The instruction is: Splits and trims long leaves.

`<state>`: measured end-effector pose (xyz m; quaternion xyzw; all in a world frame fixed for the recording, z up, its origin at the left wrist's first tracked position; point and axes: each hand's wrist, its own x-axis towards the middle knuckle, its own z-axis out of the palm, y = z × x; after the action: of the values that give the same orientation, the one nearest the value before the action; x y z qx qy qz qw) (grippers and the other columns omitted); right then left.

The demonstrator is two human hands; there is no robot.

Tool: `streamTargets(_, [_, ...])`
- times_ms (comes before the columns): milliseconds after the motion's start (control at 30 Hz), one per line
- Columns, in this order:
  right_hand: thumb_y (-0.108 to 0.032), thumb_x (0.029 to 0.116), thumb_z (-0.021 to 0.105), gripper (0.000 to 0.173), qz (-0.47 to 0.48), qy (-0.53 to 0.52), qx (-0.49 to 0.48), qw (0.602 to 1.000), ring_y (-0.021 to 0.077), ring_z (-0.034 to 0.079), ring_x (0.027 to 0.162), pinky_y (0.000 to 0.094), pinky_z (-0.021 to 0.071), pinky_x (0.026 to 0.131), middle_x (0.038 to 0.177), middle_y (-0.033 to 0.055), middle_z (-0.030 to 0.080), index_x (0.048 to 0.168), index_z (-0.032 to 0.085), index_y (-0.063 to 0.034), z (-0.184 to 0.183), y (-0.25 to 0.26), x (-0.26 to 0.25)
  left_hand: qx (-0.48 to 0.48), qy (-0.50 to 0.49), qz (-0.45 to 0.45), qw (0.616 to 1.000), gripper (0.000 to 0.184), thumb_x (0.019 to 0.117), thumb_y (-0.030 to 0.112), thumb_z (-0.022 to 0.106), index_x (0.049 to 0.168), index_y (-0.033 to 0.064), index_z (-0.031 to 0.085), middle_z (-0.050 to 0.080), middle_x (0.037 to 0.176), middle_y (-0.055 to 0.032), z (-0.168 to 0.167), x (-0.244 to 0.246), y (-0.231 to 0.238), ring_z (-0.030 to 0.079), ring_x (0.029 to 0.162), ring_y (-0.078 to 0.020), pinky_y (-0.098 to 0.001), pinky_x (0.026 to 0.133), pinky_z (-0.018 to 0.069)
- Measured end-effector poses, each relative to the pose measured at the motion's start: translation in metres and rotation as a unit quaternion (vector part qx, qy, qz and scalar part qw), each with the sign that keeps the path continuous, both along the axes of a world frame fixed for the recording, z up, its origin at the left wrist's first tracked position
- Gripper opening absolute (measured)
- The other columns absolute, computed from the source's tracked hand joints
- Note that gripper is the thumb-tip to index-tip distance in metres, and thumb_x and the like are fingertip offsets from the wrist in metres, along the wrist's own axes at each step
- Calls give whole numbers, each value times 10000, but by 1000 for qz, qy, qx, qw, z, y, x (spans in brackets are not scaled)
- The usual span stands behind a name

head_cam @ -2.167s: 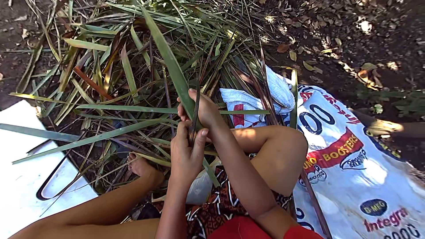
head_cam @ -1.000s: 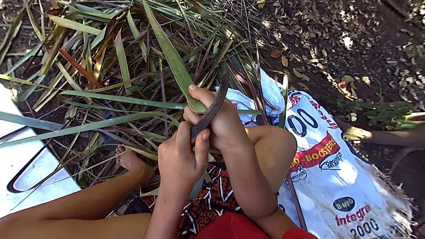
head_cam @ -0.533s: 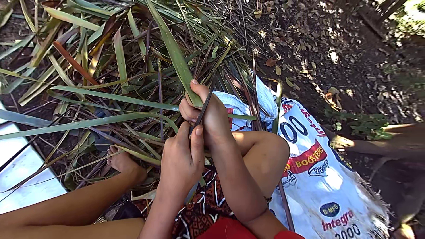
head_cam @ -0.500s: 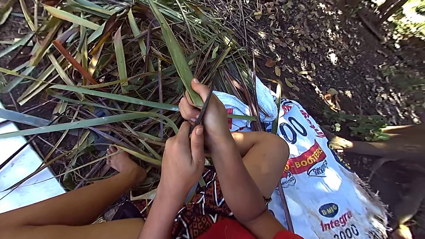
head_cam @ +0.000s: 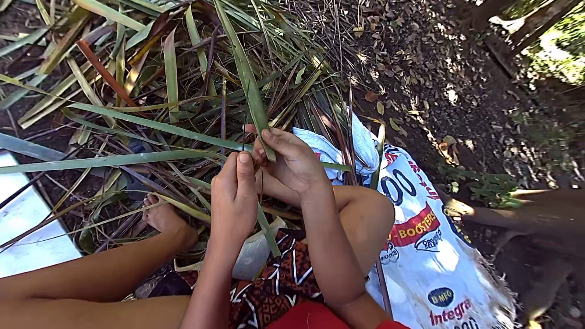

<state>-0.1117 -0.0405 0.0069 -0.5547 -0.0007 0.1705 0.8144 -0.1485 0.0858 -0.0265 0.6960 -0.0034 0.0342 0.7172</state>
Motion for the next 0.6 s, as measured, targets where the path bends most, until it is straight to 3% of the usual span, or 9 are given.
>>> streamTargets(100, [-172,1051,529,161,-3,-89,103,991,25,641,839,179,551,744,963,-46,663,1150,656,-185,-12,1,-1,-61,5,-3,998,300,1033,474,487,891,211,509,422,549,122,4,-1,0,411,414,17,-144,399,383])
streamTargets(167, [-216,1009,638,140,-3,-157,158,975,12,638,1022,174,544,846,1138,-88,675,1123,714,-245,-16,5,-3,-85,-23,12,996,160,943,313,671,965,202,557,476,587,127,8,-4,-2,445,427,25,-140,407,417])
streamTargets(233, [-225,979,680,113,-24,-203,180,962,12,620,1030,183,530,874,1087,-106,664,1069,739,-260,-18,9,-4,-84,-55,30,994,169,923,236,715,1037,186,600,552,721,99,9,-5,-2,471,478,9,-141,441,443])
streamTargets(367, [-169,954,707,151,-53,-243,201,947,24,638,960,197,539,846,1019,-88,684,1085,762,-220,-26,7,-10,-95,-89,42,991,153,912,182,731,1024,184,626,622,739,107,8,-6,-3,518,489,21,-140,456,475])
streamTargets(467, [-104,929,727,214,-92,-296,152,939,22,678,992,192,572,866,1090,-58,719,1131,757,-169,-28,1,-18,28,-178,97,979,228,966,291,689,1045,84,635,536,798,80,5,-10,-8,441,569,67,-84,505,389])
streamTargets(533, [-123,929,730,225,-133,-336,94,928,22,691,1008,196,577,886,1104,-58,734,1150,755,-160,-29,-2,-24,83,-187,96,974,420,1069,460,466,1024,56,570,463,727,71,7,-16,-12,408,570,67,-95,524,363])
streamTargets(600, [-131,934,724,201,-176,-370,54,910,19,697,1010,197,579,893,1082,-66,749,1126,769,-170,-29,-3,-26,29,-112,12,993,507,1074,579,263,962,146,503,432,659,118,14,-26,-15,416,524,66,-113,480,377])
